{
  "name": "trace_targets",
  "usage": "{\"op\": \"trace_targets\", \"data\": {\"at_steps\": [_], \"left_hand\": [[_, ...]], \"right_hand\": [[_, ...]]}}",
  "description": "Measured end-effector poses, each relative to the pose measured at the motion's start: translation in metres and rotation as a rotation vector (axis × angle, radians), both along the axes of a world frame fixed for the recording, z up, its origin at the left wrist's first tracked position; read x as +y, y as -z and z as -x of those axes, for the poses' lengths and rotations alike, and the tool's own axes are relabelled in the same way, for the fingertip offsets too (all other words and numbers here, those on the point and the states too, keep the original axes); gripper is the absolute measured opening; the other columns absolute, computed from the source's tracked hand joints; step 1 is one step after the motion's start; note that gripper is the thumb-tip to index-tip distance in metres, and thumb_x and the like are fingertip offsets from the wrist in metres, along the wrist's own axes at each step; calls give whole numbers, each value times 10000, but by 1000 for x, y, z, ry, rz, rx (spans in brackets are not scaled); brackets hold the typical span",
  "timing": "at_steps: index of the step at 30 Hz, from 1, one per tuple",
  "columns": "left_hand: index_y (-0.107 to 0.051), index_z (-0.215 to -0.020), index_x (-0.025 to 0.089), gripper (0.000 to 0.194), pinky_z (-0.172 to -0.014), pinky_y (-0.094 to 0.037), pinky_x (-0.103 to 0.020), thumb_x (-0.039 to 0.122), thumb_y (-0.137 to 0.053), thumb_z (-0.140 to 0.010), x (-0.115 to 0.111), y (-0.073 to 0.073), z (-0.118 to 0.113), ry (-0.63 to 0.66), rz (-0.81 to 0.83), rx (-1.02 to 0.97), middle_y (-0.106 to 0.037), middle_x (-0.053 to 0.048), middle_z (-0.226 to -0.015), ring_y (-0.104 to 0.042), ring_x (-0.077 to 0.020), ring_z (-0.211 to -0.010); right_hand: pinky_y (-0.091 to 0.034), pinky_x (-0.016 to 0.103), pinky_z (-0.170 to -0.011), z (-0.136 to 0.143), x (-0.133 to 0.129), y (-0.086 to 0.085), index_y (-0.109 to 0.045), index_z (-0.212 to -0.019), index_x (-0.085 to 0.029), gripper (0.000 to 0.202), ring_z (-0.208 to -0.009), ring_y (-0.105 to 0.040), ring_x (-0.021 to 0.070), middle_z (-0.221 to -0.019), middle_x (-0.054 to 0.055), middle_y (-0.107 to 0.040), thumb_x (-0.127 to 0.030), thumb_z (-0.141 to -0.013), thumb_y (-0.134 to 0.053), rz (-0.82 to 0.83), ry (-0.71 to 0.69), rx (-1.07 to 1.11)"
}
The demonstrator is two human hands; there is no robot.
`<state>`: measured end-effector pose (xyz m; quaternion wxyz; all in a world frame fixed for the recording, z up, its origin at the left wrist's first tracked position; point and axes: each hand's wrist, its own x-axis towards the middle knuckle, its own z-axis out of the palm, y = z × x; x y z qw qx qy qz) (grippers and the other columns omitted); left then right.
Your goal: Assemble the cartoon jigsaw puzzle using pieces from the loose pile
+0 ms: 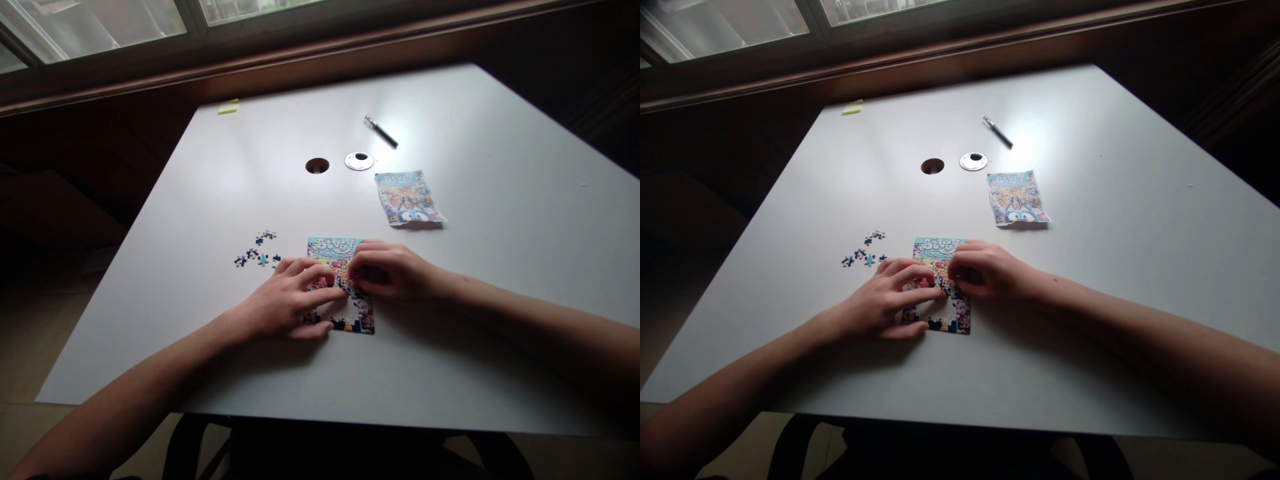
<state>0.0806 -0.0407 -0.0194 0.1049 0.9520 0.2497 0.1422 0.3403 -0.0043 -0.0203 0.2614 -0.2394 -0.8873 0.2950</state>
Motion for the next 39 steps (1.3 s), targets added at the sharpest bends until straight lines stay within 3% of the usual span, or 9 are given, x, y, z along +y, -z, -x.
{"op": "trace_targets", "data": {"at_steps": [7,20,26,39], "left_hand": [[-550,-1294,273,476,-1043,-342,-462,469,-591,-862,-2,0,-1,-6,16,-2,-537,-85,-1310,-418,-306,-1241],[-525,-1289,258,472,-1036,-328,-461,497,-543,-883,-1,0,-1,-1,10,16,-548,-90,-1308,-416,-295,-1249],[-522,-1256,244,474,-1030,-327,-451,505,-557,-862,-1,-3,0,-7,33,-6,-568,-91,-1280,-435,-299,-1238],[-522,-1302,265,498,-1040,-323,-467,467,-584,-852,-1,-1,0,1,24,9,-550,-91,-1303,-434,-306,-1234]], "right_hand": [[-418,261,-707,0,1,-1,-629,-921,-174,61,-758,-528,150,-824,38,-615,-168,-861,-620,-10,-23,-32],[-404,293,-773,1,1,1,-637,-941,-190,134,-783,-523,162,-844,34,-635,-148,-815,-619,-63,-48,-79],[-414,264,-705,0,1,-2,-620,-947,-176,123,-732,-519,143,-800,28,-614,-142,-831,-600,18,-29,-30],[-420,267,-724,1,1,-1,-625,-920,-191,130,-731,-528,142,-790,15,-611,-142,-800,-633,1,-18,-39]]}}
